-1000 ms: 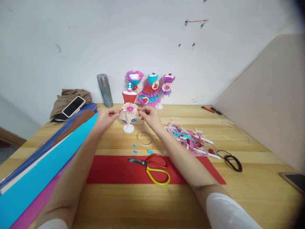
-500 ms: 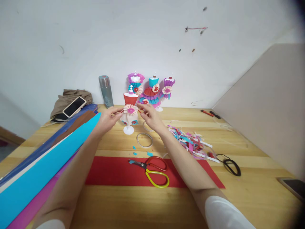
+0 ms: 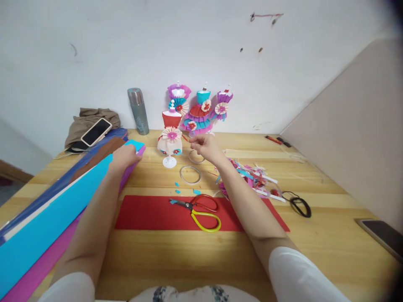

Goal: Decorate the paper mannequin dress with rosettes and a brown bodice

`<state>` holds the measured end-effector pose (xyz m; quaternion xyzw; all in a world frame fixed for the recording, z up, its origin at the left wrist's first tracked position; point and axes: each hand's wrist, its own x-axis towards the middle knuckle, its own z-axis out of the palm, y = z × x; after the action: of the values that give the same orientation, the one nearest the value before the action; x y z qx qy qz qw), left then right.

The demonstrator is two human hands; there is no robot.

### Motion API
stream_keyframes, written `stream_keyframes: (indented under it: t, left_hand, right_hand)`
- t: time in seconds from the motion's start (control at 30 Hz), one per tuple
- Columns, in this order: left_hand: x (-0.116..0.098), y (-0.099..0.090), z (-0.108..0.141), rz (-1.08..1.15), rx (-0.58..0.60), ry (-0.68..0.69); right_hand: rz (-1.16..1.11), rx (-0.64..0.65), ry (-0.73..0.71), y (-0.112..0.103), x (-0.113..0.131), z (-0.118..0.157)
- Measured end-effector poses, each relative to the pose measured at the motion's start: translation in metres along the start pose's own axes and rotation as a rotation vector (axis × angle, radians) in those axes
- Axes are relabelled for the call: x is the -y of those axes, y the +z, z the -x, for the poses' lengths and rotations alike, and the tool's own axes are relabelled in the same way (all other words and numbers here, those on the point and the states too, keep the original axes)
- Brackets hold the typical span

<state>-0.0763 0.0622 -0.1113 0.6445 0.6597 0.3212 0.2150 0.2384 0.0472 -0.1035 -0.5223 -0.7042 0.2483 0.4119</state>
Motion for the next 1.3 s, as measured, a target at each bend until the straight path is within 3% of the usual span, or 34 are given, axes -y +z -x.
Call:
stream_keyframes:
  t: [0.17, 0.37, 0.47, 0.57, 0.77, 0.87, 1.03, 1.3]
  left_hand:
    - [0.015, 0.009, 0.0, -0.12, -0.012, -0.074]
    - [-0.02, 0.017, 0.002, 0.137, 0.007, 0.097]
    - [-0.036, 0.029, 0.006, 0.319, 0.089, 0.14]
    - [-0.039, 0.044, 0.008, 0.469, 0.168, 0.126]
    - [-0.017, 0.059, 0.007, 0.681, 0.15, -0.144]
    - [-0.013, 0.06, 0.013, 0.797, 0.288, -0.291]
    - [-0.025, 0.068, 0.022, 1.02, 0.482, -0.408]
    - [-0.036, 0.077, 0.015, 1.264, 0.441, -0.547]
  right_hand:
    - [0.258, 0.18, -0.016, 0.006, 0.002, 0.008]
    - [0.212, 0.101, 0.0, 0.022, 0.0, 0.009]
    - [0.169, 0.06, -0.005, 0.028, -0.004, 0.007]
    - [0.148, 0.036, 0.001, 0.035, -0.009, 0.006]
    - [0.162, 0.04, 0.059, 0.04, -0.018, 0.007]
    - [0.18, 0.042, 0.061, 0.041, -0.02, 0.008]
    - [0.213, 0.066, 0.08, 0.041, -0.02, 0.007]
    - [0.245, 0.088, 0.095, 0.039, -0.015, 0.009]
